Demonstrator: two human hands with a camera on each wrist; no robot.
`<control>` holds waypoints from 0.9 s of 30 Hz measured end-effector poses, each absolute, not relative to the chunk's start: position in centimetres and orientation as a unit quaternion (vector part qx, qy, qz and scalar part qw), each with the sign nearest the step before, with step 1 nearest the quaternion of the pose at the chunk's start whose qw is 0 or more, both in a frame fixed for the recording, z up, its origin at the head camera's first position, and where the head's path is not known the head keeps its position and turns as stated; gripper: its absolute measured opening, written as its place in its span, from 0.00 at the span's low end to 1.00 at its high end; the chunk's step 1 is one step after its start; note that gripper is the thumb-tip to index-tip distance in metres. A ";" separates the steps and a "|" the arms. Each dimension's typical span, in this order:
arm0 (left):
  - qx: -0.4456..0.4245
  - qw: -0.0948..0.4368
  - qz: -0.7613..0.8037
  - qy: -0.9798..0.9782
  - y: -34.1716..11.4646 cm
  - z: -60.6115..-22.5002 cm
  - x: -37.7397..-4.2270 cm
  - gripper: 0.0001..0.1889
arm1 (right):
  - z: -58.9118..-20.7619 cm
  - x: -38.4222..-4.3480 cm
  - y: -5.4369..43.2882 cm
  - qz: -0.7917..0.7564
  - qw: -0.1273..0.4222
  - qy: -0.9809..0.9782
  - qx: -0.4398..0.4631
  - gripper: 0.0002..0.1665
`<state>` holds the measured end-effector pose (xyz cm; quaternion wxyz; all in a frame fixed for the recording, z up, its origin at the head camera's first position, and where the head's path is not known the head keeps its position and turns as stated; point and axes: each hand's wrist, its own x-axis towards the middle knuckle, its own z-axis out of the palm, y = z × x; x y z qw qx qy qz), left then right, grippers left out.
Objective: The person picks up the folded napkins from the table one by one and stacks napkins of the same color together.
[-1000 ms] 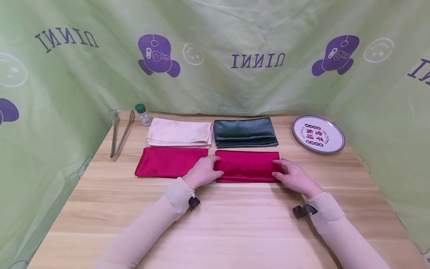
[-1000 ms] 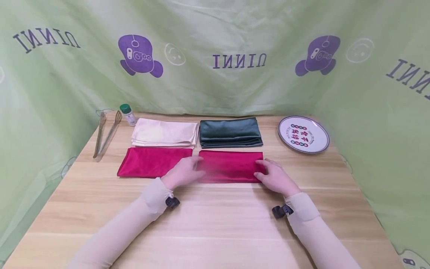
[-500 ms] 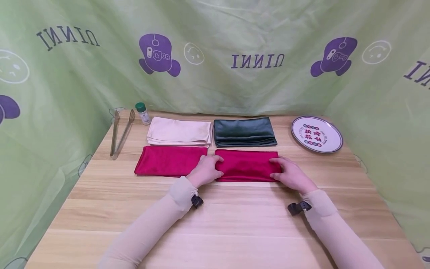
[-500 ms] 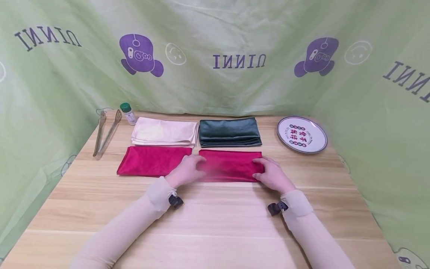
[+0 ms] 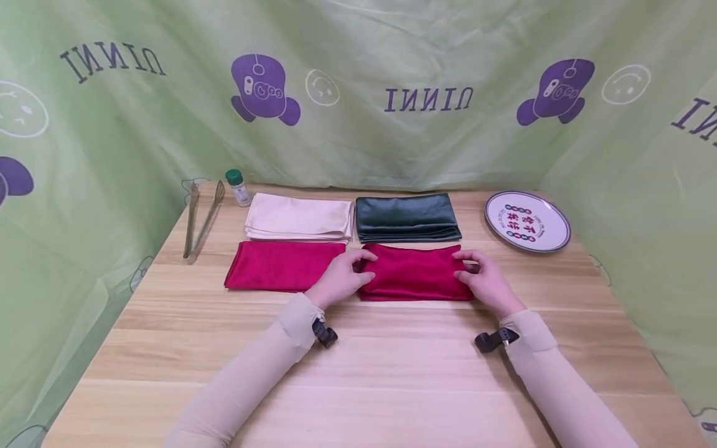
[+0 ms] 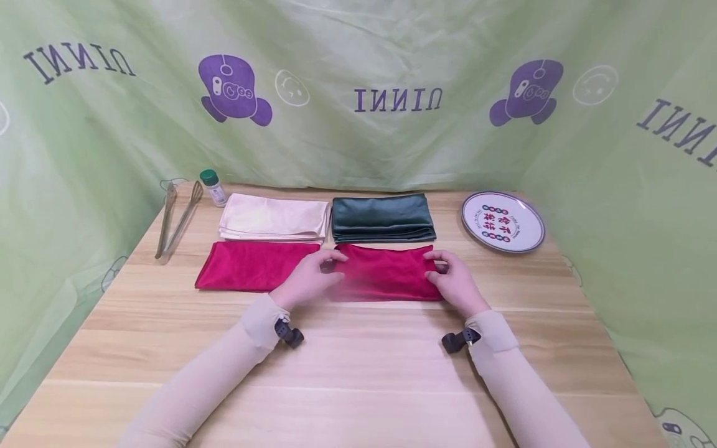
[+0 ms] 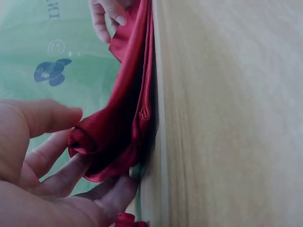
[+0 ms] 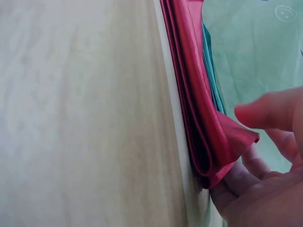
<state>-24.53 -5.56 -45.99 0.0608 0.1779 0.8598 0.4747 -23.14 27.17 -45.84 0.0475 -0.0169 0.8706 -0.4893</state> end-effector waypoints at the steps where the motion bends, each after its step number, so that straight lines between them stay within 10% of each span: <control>1: 0.172 0.058 0.485 0.856 -5.6 -46.0 -24.6 0.18 | -45.8 -23.2 27.2 -0.495 0.043 0.868 -0.010 0.24; 27: 0.142 0.042 0.534 0.832 -6.1 -44.8 -25.3 0.25 | -43.5 -23.1 26.7 -0.600 -0.007 0.799 0.038 0.23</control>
